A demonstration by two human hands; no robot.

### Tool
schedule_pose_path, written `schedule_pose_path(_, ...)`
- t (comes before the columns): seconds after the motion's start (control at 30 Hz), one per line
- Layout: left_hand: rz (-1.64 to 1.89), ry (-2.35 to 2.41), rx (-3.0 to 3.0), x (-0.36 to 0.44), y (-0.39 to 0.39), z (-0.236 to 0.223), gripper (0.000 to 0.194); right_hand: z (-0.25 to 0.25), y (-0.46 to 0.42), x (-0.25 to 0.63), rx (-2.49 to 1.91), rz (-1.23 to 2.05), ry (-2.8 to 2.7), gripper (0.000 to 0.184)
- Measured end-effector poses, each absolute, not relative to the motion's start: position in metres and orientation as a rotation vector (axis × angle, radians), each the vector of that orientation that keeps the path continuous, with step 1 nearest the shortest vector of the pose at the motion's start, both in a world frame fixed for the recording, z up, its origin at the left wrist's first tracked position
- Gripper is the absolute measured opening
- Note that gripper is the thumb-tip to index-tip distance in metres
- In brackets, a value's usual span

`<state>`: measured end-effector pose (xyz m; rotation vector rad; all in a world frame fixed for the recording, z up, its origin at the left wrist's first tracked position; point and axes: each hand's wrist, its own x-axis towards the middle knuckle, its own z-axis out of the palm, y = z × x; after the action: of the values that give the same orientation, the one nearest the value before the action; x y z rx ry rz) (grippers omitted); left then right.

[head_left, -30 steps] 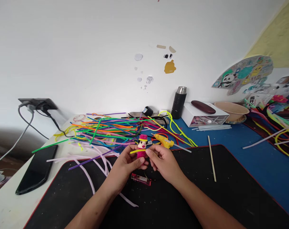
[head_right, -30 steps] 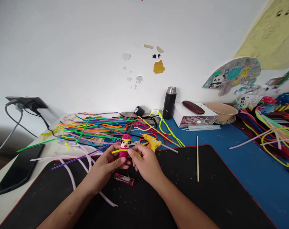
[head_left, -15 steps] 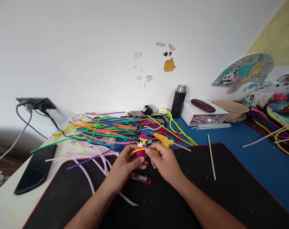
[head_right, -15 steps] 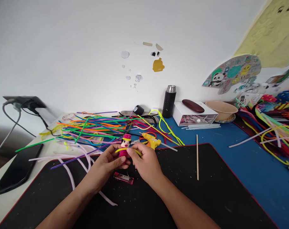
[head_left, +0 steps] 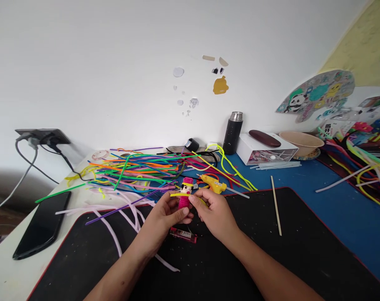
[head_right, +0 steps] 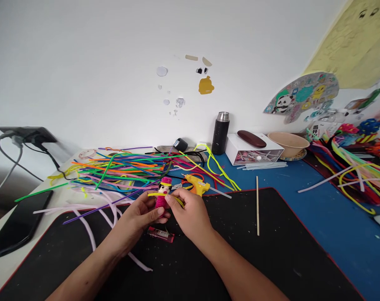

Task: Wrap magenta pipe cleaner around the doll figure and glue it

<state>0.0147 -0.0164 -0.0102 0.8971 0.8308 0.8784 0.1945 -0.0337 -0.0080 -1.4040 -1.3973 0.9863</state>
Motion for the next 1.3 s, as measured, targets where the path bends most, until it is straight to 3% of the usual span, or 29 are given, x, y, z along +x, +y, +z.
schedule_pose_path(0.53,0.878,0.822,0.978,0.0113,-0.0192,-0.0078,0.044,-0.0121,-0.0328,0.1963,-1.389,1.085,-1.429,0.036)
schedule_pose_path(0.93,0.957,0.848,0.922,0.0165,-0.0201,-0.0076,0.047,-0.0073,-0.0365,0.1926,-1.367,1.071,-1.491,0.026)
schedule_pose_path(1.13,0.949,0.861,0.928,0.0157,-0.0202,-0.0093,0.039,-0.0062,-0.0390,0.1912,-1.337,1.091,-1.509,0.028)
schedule_pose_path(1.3,0.960,0.878,0.901,0.0168,-0.0204,-0.0120,0.043,-0.0062,-0.0400,0.1902,-1.316,1.133,-1.495,0.027)
